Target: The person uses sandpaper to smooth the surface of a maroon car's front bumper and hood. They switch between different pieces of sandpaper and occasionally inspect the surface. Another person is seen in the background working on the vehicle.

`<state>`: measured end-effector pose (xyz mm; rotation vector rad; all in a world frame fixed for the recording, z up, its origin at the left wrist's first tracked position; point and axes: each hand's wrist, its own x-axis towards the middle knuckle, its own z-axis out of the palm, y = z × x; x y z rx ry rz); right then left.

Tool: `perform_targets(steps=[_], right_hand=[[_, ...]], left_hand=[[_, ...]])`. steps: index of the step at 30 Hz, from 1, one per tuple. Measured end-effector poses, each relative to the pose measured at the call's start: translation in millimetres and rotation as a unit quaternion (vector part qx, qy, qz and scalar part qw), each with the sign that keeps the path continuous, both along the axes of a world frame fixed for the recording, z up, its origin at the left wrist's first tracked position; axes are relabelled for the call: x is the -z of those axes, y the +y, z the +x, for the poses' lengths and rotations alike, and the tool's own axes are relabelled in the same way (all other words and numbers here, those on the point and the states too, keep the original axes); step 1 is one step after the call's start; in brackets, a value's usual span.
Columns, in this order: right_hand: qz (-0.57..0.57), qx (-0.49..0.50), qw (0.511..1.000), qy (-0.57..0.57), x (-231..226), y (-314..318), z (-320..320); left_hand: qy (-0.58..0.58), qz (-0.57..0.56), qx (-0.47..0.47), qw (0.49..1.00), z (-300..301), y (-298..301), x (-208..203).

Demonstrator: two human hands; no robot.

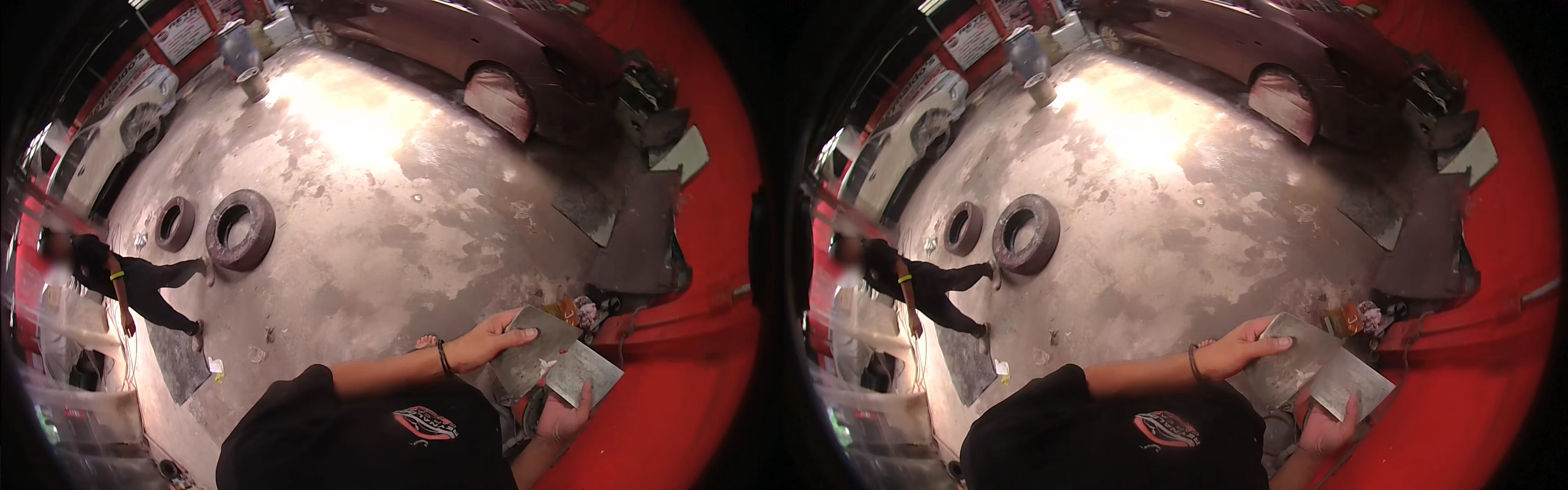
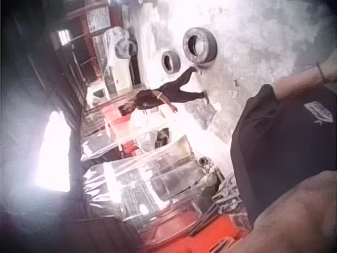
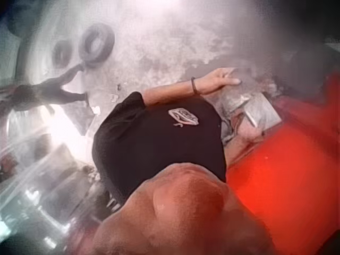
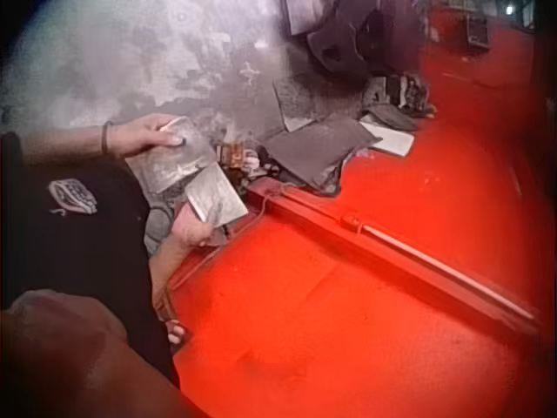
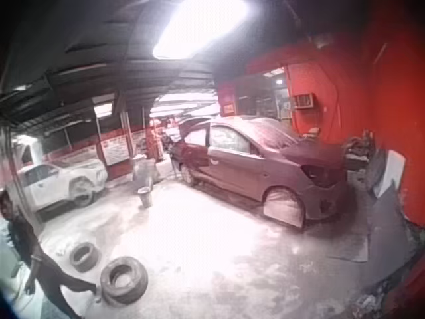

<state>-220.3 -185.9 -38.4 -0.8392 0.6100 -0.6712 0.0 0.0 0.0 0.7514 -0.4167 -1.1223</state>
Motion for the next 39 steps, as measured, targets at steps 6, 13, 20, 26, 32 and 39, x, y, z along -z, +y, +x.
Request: perform_targets(steps=[6,13,20,26,32,39], right_hand=[[0.158,-0.246,0.934,-0.205,-39.7,18.8,178.3],[0.303,-0.385,0.871,-0.033,-42.1,66.2,313.9],[0.26,-0.586,0.764,0.074,-29.9,79.4,424.6],[0.279,-0.699,0.654,0.077,-31.5,76.7,497.4],[0.308,-0.737,0.596,0.084,-23.2,66.6,532.9],[0.264,-0.783,0.533,0.182,3.5,95.6,545.3]], left_hand=[[0.06,0.046,-0.271,0.96,116.7,104.5,4.8],[0.12,0.047,-0.548,0.827,108.5,174.0,11.7],[0.154,0.034,-0.735,0.66,79.2,142.0,15.4],[0.163,0.005,-0.812,0.56,86.4,86.4,-3.0],[0.14,0.031,-0.871,0.471,88.6,48.2,-8.1],[0.138,0.035,-0.915,0.378,55.0,23.3,-18.5]])
